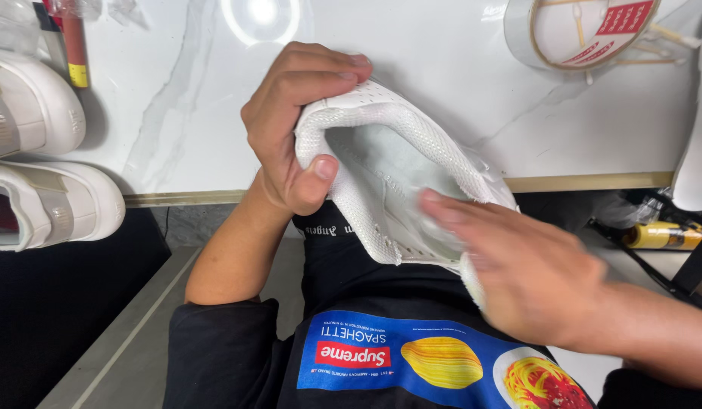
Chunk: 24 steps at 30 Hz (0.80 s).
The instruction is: The person applies adhesive and clear patches to the inside of a shoe's lining, smoothing the material with their fingers and cutting pieces of tape to secure components.
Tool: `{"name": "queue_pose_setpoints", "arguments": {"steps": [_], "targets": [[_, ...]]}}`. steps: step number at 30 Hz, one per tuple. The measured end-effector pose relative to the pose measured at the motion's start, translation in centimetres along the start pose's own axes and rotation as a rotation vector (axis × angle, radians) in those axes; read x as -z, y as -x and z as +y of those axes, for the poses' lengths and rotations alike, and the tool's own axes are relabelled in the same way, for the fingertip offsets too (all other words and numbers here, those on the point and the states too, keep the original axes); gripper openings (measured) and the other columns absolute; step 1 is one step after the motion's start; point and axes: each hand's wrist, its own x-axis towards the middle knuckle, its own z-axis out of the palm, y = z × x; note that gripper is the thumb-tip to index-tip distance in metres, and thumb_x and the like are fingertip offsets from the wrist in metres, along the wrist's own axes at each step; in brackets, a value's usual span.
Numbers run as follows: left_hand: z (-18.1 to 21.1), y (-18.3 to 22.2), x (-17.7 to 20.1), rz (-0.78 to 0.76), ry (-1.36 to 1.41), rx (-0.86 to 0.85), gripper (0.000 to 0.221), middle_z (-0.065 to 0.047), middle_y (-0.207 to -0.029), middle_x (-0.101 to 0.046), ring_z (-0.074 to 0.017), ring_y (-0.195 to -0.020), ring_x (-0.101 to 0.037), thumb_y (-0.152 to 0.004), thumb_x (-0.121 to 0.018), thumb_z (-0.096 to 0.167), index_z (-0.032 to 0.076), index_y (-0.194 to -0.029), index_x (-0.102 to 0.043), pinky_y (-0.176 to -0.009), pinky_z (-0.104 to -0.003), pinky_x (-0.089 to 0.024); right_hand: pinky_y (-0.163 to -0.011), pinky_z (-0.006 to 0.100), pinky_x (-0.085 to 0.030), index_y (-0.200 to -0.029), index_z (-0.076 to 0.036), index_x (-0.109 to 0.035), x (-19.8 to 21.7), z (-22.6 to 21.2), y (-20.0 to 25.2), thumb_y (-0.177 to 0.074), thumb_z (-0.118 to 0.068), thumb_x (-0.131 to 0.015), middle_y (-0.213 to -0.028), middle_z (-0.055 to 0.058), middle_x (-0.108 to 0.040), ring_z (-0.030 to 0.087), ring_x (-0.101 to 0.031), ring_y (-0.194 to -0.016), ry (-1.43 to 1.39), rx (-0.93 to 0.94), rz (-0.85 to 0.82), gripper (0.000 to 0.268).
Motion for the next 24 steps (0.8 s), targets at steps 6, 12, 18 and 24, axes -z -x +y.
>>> {"name": "queue_pose_setpoints", "arguments": {"steps": [6, 12, 18, 24], "targets": [[-0.3, -0.3, -0.2, -0.017, -0.025, -0.067, 0.052, -0.020, -0.111, -0.072, -0.0294, -0.102, -0.073, -0.100, -0.050, 0.045, -0.003, -0.113, -0.066, -0.085, -0.036, -0.063, -0.096, 0.041, -0.061, -0.113, 0.008, -0.056, 1.5, -0.6, 2.2, -0.094, 0.010, -0.056, -0.121, 0.025, -0.068, 0.038, -0.074, -0.107, 0.152, -0.030, 0.067, 0.019], [-0.2, -0.3, -0.4, 0.022, -0.058, -0.098, 0.053, -0.018, -0.109, -0.073, -0.0271, -0.098, -0.074, -0.100, -0.049, 0.047, -0.001, -0.114, -0.068, -0.080, -0.033, -0.061, -0.098, 0.042, -0.058, -0.117, 0.012, -0.061, -1.2, -1.1, -1.5, -0.083, 0.010, -0.063, -0.127, 0.026, -0.066, 0.039, -0.069, -0.118, 0.473, 0.261, -0.143, 0.034], [0.0, -0.1, -0.2, 0.026, -0.055, -0.097, 0.053, -0.017, -0.109, -0.073, -0.0270, -0.096, -0.073, -0.099, -0.049, 0.048, 0.000, -0.115, -0.067, -0.080, -0.034, -0.059, -0.098, 0.037, -0.056, -0.123, 0.007, -0.064, -3.7, -2.1, -4.3, -0.085, -0.007, -0.064, -0.135, 0.023, -0.063, 0.034, -0.063, -0.126, 0.834, 0.206, -0.207, 0.041], [-0.7, -0.1, -0.2, 0.035, -0.036, -0.120, 0.050, -0.016, -0.107, -0.072, -0.0266, -0.092, -0.072, -0.096, -0.051, 0.045, 0.000, -0.114, -0.066, -0.077, -0.035, -0.056, -0.087, 0.037, -0.057, -0.124, 0.005, -0.065, -4.7, -1.6, -4.8, -0.087, -0.011, -0.063, -0.137, 0.019, -0.065, 0.030, -0.064, -0.120, 0.901, 0.123, -0.234, 0.041]]}}
